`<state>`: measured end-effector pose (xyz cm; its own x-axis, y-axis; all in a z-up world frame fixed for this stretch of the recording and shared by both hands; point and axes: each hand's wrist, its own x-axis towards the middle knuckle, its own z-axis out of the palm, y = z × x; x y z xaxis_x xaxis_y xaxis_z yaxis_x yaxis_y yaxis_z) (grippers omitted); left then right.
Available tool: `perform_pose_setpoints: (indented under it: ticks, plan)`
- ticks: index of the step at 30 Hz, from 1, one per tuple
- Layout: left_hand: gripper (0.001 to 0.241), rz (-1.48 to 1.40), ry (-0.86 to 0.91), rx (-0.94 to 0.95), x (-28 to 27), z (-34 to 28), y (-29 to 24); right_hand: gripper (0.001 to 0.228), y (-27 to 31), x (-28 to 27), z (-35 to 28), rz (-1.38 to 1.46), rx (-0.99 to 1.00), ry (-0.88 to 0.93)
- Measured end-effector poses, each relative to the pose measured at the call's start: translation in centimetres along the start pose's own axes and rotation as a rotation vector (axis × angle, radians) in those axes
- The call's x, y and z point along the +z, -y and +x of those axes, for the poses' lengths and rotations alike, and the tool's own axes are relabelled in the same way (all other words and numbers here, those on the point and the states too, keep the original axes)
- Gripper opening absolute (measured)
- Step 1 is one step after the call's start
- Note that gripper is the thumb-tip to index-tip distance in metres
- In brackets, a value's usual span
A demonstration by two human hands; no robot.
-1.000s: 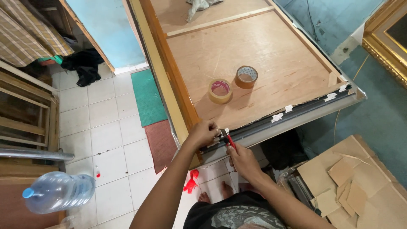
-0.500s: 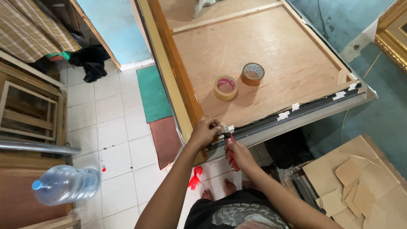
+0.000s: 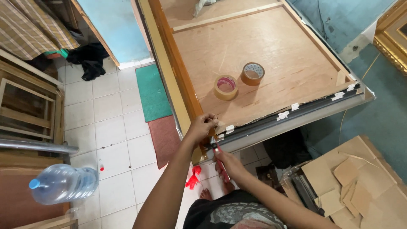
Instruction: The person applies masking tape to the edges of a wooden frame using a utility knife to cut the tape and a cloth to wipe the surface. The person works along the frame edges, smoothing the tape and cleaning the surface as they proceed.
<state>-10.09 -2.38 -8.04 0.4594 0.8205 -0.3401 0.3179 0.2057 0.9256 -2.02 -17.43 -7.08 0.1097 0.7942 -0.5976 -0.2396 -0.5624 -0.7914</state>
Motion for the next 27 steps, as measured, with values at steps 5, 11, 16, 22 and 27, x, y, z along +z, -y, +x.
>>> perform_pose_setpoints:
  ticks: [5, 11, 16, 22, 27]
  plan:
    - [0.035, 0.055, -0.042, -0.058, 0.2, -0.7, -0.7, 0.029, 0.6, -2.2, 0.2, 0.128, -0.056, -0.187]
    - [0.039, 0.362, -0.231, 0.039, -3.3, -4.6, -5.4, 0.026, 0.9, -5.6, 3.0, 0.269, -0.15, -0.387]
    - [0.019, 0.617, -0.768, -0.116, -11.5, -6.0, -1.1, 0.027, 0.6, -5.9, 3.1, 0.277, -0.157, -0.391]
    - [0.026, 0.727, -0.766, 0.061, -7.0, -4.9, 1.2, 0.028, 1.2, -6.4, 3.4, 0.193, -0.195, -0.39]
    - [0.041, 0.612, -0.492, 0.436, 1.7, -3.6, -2.6, 0.037, 5.4, -7.3, 3.2, -0.435, -0.172, -0.405]
